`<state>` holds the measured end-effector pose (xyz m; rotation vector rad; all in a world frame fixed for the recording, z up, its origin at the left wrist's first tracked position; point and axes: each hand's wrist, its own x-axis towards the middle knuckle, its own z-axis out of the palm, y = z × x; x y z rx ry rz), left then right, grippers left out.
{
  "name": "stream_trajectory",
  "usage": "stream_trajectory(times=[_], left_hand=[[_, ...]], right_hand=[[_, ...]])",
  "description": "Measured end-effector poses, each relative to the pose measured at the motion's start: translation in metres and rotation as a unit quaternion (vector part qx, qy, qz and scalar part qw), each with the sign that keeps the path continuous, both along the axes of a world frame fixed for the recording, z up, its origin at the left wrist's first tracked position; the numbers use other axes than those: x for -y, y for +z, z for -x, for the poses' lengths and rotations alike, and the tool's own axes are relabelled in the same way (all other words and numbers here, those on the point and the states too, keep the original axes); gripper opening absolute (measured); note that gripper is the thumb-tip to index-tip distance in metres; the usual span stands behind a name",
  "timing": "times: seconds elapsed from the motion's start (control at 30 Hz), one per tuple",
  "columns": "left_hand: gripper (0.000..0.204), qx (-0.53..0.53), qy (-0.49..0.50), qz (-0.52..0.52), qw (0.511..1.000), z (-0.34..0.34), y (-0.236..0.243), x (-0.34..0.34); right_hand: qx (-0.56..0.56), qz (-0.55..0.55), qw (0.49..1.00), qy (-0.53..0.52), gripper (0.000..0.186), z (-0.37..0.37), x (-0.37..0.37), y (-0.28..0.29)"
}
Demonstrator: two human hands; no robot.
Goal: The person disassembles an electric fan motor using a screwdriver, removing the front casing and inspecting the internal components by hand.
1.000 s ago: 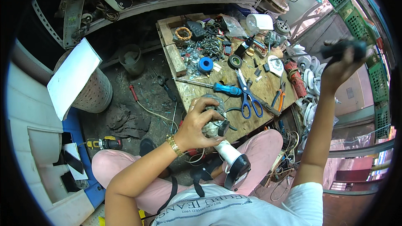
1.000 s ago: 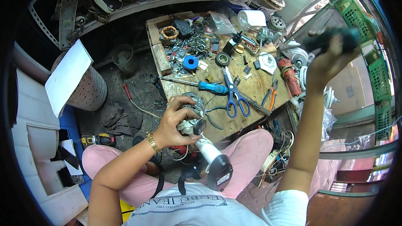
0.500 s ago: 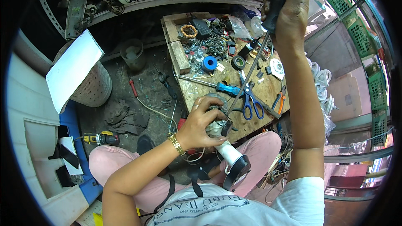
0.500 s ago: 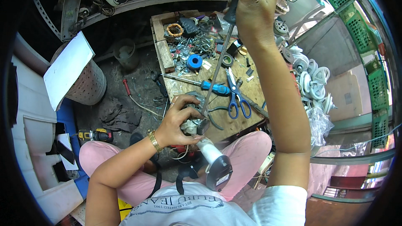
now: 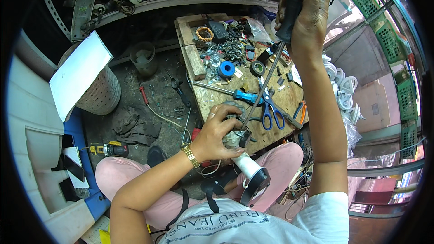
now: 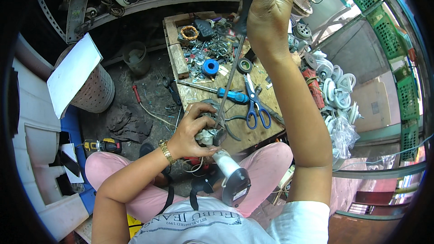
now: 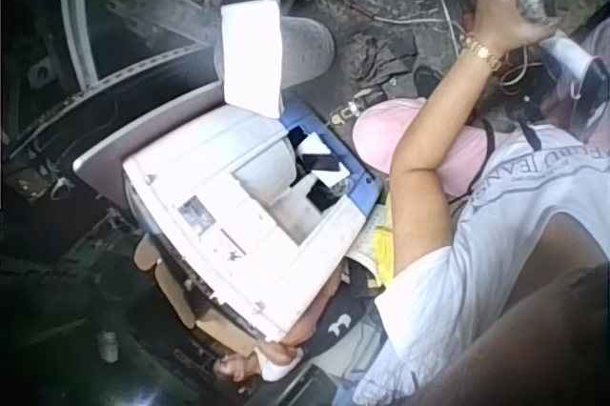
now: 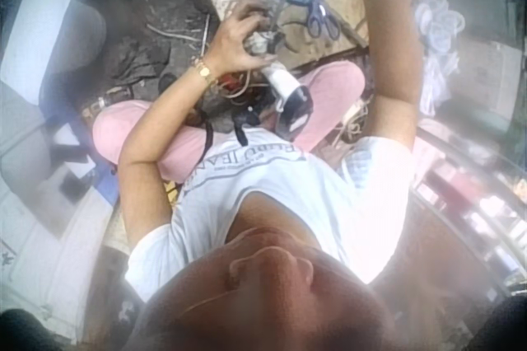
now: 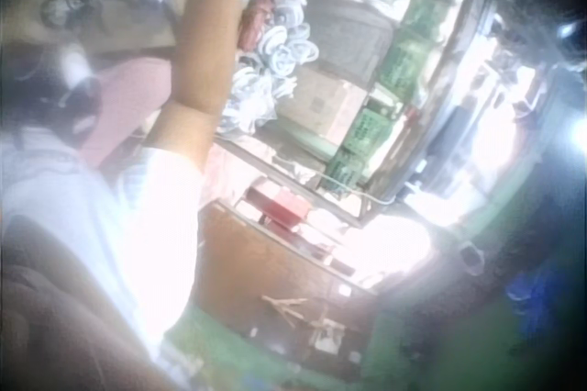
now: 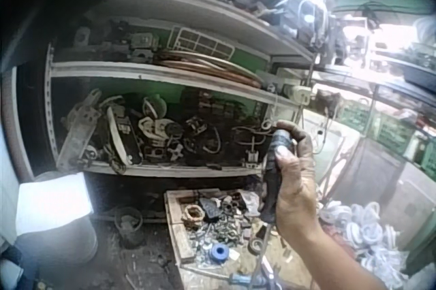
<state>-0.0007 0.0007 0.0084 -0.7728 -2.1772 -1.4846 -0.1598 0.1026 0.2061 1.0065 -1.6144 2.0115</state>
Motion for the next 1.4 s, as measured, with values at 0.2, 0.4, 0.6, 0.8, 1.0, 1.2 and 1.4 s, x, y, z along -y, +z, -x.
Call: stream_trajectory(times=[0.2, 0.4, 0.6, 0.8, 1.0, 1.2, 1.4], left_hand=[[0.053, 0.002, 0.002, 0.000, 1.000, 0.000, 0.000, 0.003], [0.053, -0.001, 0.002, 0.006, 1.000, 0.000, 0.003, -0.001], [0.052, 0.005, -0.002, 0.004, 1.000, 0.000, 0.001, 0.001], [0.051, 0.005, 0.002, 0.004, 1.000, -0.001, 0.000, 0.002], [0.050, 0.011, 0.008, 0.015, 1.000, -0.001, 0.000, 0.005], [0.051, 0.008, -0.002, 0.008, 1.000, 0.000, 0.003, 0.001], [0.051, 0.006, -0.002, 0.021, 1.000, 0.000, 0.003, 0.003]], right_hand=[[-0.059, -0.121, 0.982, -0.132, 0.034, -0.019, 0.014, 0.014], [0.113, -0.363, 0.925, 0.018, 0.033, 0.001, -0.008, 0.064], [-0.036, -0.636, 0.758, -0.144, 0.037, 0.031, -0.005, 0.078], [0.032, -0.744, 0.668, -0.004, 0.036, 0.040, 0.009, 0.105], [0.215, -0.721, 0.650, 0.107, 0.038, 0.056, 0.017, 0.124], [0.111, -0.835, 0.534, 0.071, 0.040, 0.071, 0.018, 0.126], [0.057, -0.878, 0.471, 0.061, 0.033, 0.071, 0.030, 0.123]])
